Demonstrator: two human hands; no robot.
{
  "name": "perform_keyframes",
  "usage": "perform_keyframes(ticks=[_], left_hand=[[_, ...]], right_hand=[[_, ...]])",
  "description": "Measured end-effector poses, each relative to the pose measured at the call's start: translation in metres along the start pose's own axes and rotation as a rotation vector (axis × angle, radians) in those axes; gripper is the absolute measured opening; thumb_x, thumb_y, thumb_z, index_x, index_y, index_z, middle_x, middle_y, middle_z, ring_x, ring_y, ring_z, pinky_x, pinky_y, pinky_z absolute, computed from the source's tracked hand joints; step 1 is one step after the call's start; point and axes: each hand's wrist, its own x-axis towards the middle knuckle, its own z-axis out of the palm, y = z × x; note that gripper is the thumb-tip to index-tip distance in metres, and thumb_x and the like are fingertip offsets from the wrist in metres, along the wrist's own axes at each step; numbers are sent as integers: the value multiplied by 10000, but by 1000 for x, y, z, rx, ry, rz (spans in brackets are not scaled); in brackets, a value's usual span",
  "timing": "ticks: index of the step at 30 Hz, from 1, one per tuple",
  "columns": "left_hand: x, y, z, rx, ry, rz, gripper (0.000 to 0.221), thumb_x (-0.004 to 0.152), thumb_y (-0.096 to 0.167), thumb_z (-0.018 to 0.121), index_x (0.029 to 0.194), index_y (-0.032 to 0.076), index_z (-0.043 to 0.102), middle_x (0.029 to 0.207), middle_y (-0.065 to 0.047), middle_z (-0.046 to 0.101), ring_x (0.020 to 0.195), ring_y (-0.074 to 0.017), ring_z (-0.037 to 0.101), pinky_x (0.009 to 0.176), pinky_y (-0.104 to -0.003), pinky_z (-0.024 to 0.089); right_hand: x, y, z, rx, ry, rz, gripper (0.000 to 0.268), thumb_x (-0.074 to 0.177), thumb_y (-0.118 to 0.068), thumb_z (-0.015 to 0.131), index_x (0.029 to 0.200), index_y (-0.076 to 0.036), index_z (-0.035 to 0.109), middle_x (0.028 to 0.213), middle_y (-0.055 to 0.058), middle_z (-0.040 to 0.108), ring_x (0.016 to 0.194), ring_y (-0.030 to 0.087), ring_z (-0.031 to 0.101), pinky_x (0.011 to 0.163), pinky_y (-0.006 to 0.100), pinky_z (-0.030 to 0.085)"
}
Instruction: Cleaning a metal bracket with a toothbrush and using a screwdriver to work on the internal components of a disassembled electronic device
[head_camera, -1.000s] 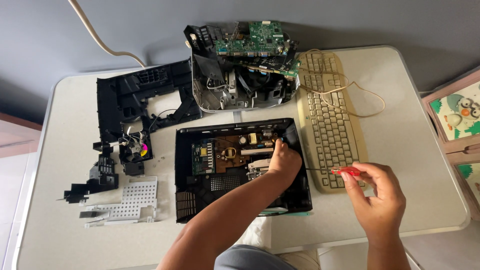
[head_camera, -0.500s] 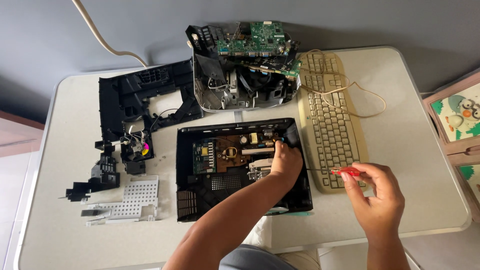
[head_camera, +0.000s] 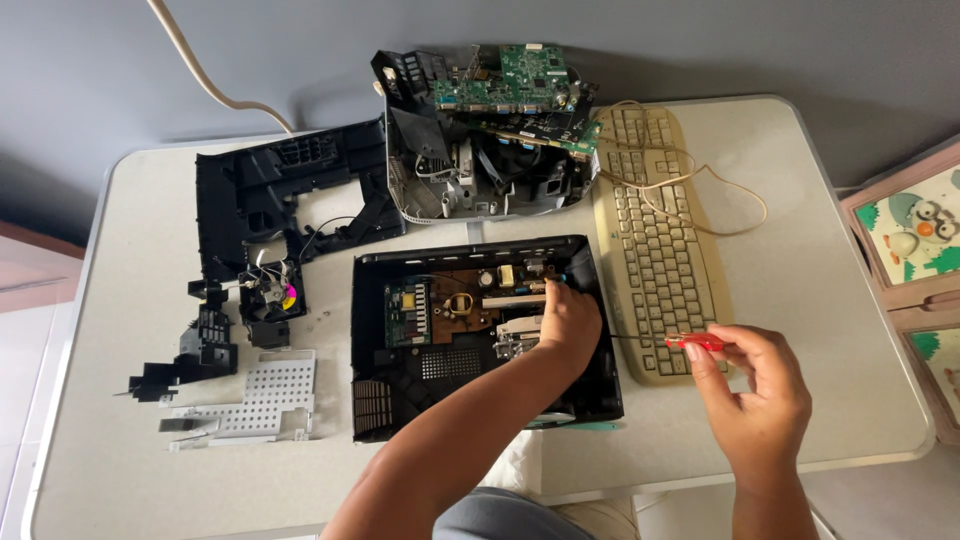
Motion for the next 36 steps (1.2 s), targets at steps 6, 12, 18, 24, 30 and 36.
perform_keyframes(ticks=[6,12,18,24,30,36], left_hand=[[-12,-48,-10,-371,92,-107,284,925,243,511,989,270,787,1064,-28,737,1032,-311,636,947,-526,340],[-66,-138,-78,-537,58,-156,267,1027,258,506,1203,281,706,1042,-10,742,945,-246,690,911,-459,467],[-140,-165,-72,-823,434,-163,194,956,222,599,1067,231,758,1072,30,719,1064,-231,655,1008,-507,392],[-213,-159,-34,-700,576,-235,229,975,358,617,1158,265,716,1151,66,715,1088,-218,638,936,-443,391],[-249,-150,4,-488,665,-275,289,986,389,613,1212,229,696,1257,27,691,1204,-224,614,1039,-438,377],[-244,-146,13,-414,626,-332,293,968,432,621,1183,257,715,1267,55,690,1221,-204,607,1062,-438,371]], right_hand=[[-1,-3,0,68,23,-2,242,987,100,724,1206,121,622,1130,234,645,997,268,675,978,344,586],[2,4,6,93,-2,37,239,1014,99,724,1226,101,614,1146,210,645,1014,250,680,975,325,567],[1,2,7,93,13,19,249,1007,83,727,1228,97,612,1151,211,647,1015,252,678,964,331,569],[0,3,19,135,-4,1,273,954,76,740,1196,79,613,1118,201,634,991,251,694,961,320,594],[1,3,32,139,-30,-28,264,939,20,740,1175,55,627,1107,181,649,974,233,703,948,302,609],[-3,21,45,45,-43,-37,247,939,-55,764,1158,-14,658,1100,133,679,932,198,706,915,283,597]])
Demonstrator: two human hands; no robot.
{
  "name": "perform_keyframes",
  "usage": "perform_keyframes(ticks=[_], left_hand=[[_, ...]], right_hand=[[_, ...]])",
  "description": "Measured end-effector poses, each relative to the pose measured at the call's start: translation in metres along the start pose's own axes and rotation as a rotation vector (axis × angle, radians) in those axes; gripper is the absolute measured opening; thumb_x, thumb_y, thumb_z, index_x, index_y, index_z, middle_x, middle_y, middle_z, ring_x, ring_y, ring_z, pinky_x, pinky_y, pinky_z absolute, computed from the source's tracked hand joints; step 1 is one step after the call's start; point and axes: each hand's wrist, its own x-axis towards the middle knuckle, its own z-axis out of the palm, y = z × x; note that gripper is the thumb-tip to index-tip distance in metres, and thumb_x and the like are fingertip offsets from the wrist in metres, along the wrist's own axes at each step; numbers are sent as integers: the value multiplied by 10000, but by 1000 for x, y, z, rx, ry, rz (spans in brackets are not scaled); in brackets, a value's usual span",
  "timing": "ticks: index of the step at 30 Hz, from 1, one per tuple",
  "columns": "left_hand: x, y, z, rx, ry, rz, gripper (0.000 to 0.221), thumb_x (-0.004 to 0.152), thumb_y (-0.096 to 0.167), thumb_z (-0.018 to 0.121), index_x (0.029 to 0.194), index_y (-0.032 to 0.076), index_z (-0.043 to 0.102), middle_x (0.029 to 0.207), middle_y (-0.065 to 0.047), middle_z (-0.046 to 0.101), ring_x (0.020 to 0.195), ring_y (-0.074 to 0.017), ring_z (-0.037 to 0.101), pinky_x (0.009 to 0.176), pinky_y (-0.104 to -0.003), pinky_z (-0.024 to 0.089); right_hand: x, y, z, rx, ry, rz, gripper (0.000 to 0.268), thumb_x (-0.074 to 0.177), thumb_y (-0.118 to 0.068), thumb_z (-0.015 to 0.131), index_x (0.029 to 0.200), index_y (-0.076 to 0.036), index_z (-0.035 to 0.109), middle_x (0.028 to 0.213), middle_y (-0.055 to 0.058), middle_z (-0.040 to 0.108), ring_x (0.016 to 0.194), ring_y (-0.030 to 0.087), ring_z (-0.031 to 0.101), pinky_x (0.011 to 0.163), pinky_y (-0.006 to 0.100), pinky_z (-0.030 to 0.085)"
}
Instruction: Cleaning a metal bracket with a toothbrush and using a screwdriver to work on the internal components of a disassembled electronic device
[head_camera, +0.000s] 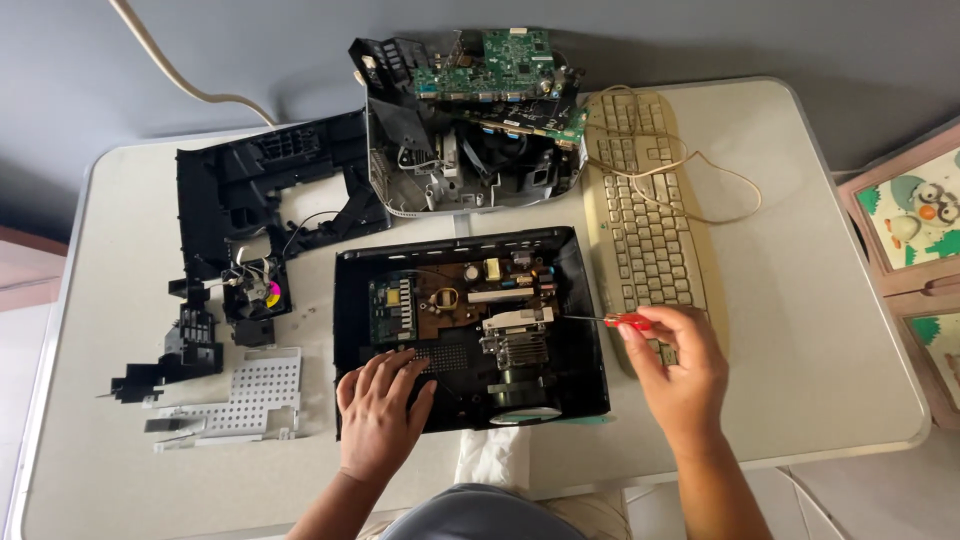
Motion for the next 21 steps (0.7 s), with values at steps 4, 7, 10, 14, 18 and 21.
perform_keyframes(ticks=[4,7,10,14,18,21], left_hand=[[1,2,-2,18,15,10,266,972,413,617,1159,257,724,1246,68,700,1216,-188,616,1060,-419,368],[1,1,-2,19,2,1,254,964,405,623,1144,262,731,1243,78,702,1228,-180,608,1071,-419,358],[1,1,-3,19,-1,-2,238,960,399,630,1119,256,736,1228,81,707,1214,-181,617,1060,-416,361],[1,1,-2,18,-14,-4,249,962,399,627,1131,253,737,1234,77,704,1224,-183,612,1066,-425,359],[1,1,-2,18,-4,1,237,963,389,629,1118,247,738,1233,70,707,1219,-188,617,1060,-421,366],[3,2,-4,-7,-11,3,249,975,391,608,1124,236,734,1227,57,707,1216,-195,616,1053,-421,369]], right_hand=[[-1,6,4,0,-14,-8,238,933,-63,768,1137,-30,649,1085,111,683,906,192,703,889,284,603],[1,2,0,-10,-12,13,238,922,-50,780,1124,-31,656,1063,107,683,893,188,693,872,282,609],[4,-6,-7,10,-26,2,241,925,-19,761,1138,-5,650,1074,126,676,957,199,685,902,289,627],[6,-10,-14,54,-26,12,250,924,1,751,1146,23,640,1067,154,660,967,224,703,929,311,633],[7,-19,-21,69,-27,11,263,919,21,749,1154,22,633,1052,153,653,968,222,695,938,313,629],[7,-32,-33,49,-8,-4,278,900,52,763,1144,49,630,1061,180,650,949,240,708,911,310,631]])
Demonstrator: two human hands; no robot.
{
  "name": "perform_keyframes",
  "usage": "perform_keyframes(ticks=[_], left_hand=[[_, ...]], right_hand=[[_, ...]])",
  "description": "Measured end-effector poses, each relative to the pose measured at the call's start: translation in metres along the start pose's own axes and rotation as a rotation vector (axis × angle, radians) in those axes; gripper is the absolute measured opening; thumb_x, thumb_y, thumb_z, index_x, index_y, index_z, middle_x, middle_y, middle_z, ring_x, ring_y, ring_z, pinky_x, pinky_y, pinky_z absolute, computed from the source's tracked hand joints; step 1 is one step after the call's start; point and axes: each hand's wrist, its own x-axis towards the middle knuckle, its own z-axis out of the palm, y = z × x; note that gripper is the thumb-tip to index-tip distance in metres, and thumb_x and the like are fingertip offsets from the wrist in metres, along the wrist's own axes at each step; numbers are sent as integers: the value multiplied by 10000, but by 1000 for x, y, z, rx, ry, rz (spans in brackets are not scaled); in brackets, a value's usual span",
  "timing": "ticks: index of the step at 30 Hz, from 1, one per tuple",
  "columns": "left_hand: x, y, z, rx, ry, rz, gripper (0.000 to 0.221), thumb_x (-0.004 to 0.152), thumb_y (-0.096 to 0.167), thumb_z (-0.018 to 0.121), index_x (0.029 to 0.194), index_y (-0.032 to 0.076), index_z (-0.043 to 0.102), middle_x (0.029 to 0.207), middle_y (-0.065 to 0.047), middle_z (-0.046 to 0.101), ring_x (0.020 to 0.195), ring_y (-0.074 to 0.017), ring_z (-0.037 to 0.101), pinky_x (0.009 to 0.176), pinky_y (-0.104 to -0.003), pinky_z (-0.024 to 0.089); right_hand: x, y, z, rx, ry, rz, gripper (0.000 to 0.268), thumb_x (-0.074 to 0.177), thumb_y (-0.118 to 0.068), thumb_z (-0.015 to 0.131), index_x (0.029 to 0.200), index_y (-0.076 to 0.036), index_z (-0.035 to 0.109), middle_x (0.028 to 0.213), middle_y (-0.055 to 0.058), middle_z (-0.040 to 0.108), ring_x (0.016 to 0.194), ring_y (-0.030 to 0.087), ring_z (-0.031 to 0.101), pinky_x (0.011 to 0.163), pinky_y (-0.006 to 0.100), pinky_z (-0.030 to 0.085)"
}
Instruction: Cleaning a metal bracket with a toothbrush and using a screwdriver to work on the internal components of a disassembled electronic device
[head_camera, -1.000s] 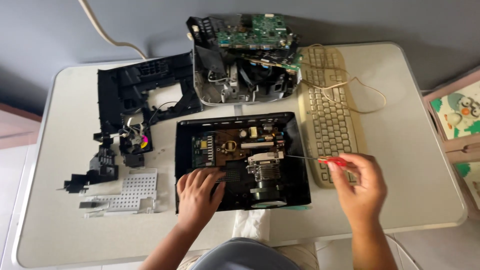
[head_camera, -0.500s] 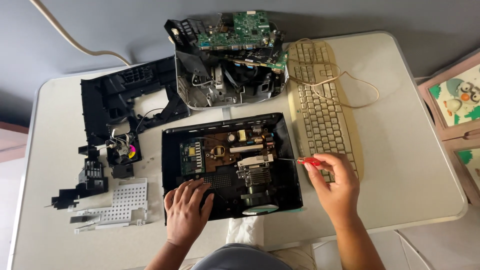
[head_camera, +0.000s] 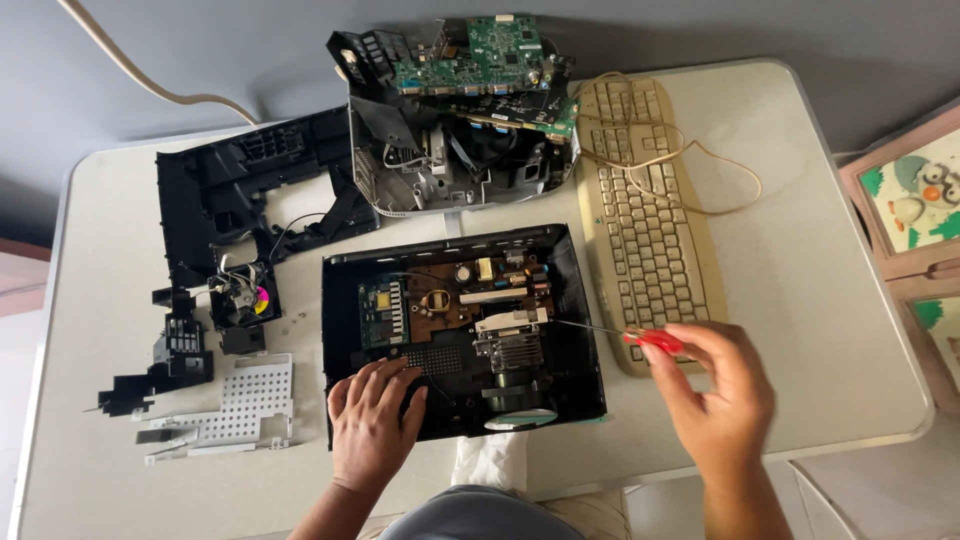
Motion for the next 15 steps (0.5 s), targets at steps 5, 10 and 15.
perform_keyframes(ticks=[5,10,15], left_hand=[[5,4,-4,-26,41,8,215,969,378,625,1098,240,729,1200,75,714,1172,-178,634,1022,-407,373],[7,5,-9,-86,75,51,126,990,335,629,1047,246,699,913,68,686,928,-183,647,879,-365,397],[7,2,-19,-653,-17,-128,587,929,324,750,1446,147,535,1447,-126,593,1343,-309,588,1068,-453,471]], right_hand=[[-2,-21,-21,14,41,-14,302,888,111,754,1155,111,613,1078,229,630,977,274,668,909,326,621],[1,-59,-19,18,63,-47,303,907,160,763,1162,155,601,1117,283,626,1005,311,660,902,338,578],[1,-93,3,194,-28,-162,358,835,168,735,1132,108,543,1084,279,586,993,320,703,964,397,686]])
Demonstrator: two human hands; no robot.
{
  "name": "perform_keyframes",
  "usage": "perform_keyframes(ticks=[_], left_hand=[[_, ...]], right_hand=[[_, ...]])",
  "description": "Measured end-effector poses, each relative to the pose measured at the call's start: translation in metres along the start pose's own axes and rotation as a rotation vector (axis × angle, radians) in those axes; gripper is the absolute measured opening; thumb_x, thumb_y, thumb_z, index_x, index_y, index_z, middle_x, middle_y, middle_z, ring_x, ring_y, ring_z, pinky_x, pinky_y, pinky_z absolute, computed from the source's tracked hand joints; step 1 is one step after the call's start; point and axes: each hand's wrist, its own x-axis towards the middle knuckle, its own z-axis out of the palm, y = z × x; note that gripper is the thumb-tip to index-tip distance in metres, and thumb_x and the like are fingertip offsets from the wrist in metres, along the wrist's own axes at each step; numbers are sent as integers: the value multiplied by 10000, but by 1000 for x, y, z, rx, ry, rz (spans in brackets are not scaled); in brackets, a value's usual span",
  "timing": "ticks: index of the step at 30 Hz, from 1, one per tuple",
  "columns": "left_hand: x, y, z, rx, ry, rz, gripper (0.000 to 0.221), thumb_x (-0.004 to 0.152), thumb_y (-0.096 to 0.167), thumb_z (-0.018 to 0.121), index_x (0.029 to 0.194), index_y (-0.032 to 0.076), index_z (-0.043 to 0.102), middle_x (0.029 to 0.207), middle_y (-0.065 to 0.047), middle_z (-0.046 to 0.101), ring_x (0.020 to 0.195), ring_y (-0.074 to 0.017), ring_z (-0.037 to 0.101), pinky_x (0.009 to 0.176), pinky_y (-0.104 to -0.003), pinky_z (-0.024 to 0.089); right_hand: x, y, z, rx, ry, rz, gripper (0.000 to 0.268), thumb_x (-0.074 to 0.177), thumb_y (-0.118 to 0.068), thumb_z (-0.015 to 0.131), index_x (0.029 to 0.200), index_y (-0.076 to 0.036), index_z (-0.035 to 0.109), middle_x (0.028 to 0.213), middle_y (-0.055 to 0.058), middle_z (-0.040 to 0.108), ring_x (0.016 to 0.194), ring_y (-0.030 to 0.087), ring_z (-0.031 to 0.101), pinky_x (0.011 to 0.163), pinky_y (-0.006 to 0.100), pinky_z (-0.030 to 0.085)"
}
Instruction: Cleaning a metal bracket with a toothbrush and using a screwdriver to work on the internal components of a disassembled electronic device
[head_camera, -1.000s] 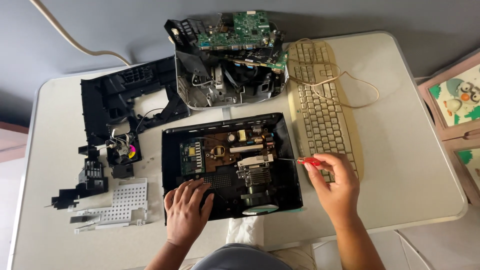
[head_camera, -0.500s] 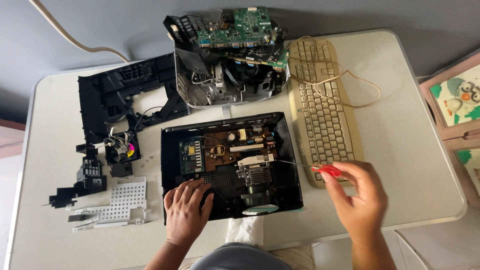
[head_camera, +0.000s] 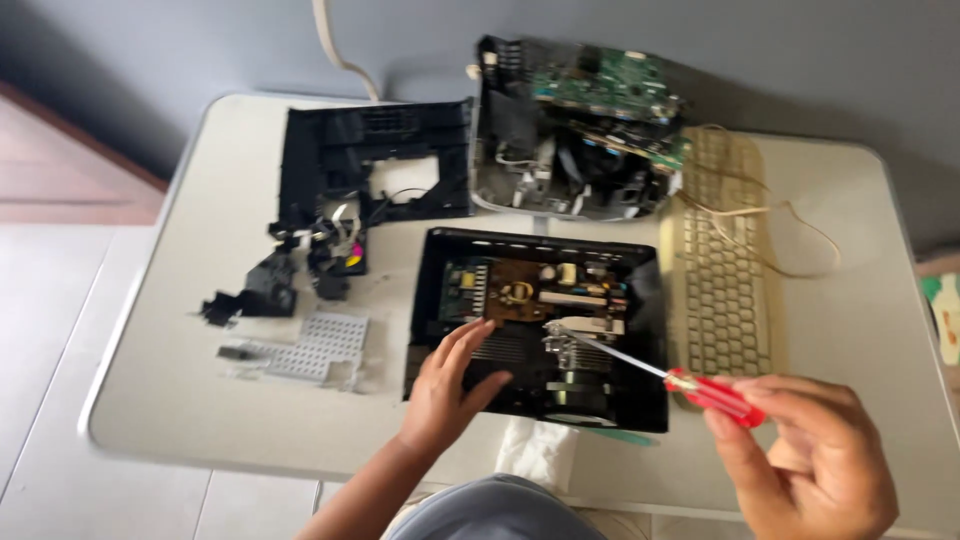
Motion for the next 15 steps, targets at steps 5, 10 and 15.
perform_keyframes(ticks=[5,10,15], left_hand=[[-15,4,6,-636,10,-284,693,891,155,777,1501,140,449,1418,-140,604,1251,-259,659,989,-390,576],[-31,0,-8,-854,128,-505,377,962,146,650,1325,41,657,1152,-145,772,1001,-204,750,804,-313,654],[-38,-22,-19,-1013,305,-576,388,938,41,680,1322,1,641,1006,-144,775,908,-208,746,817,-307,626]], right_hand=[[5,-25,33,94,-102,-42,330,812,66,742,1096,46,574,1070,216,631,968,287,739,933,366,715],[5,-28,58,191,-170,-86,367,788,80,759,1113,47,591,1049,193,654,960,276,752,885,359,753],[6,-17,76,341,-246,48,265,862,32,700,1102,32,588,1057,196,639,971,282,732,858,343,711]])
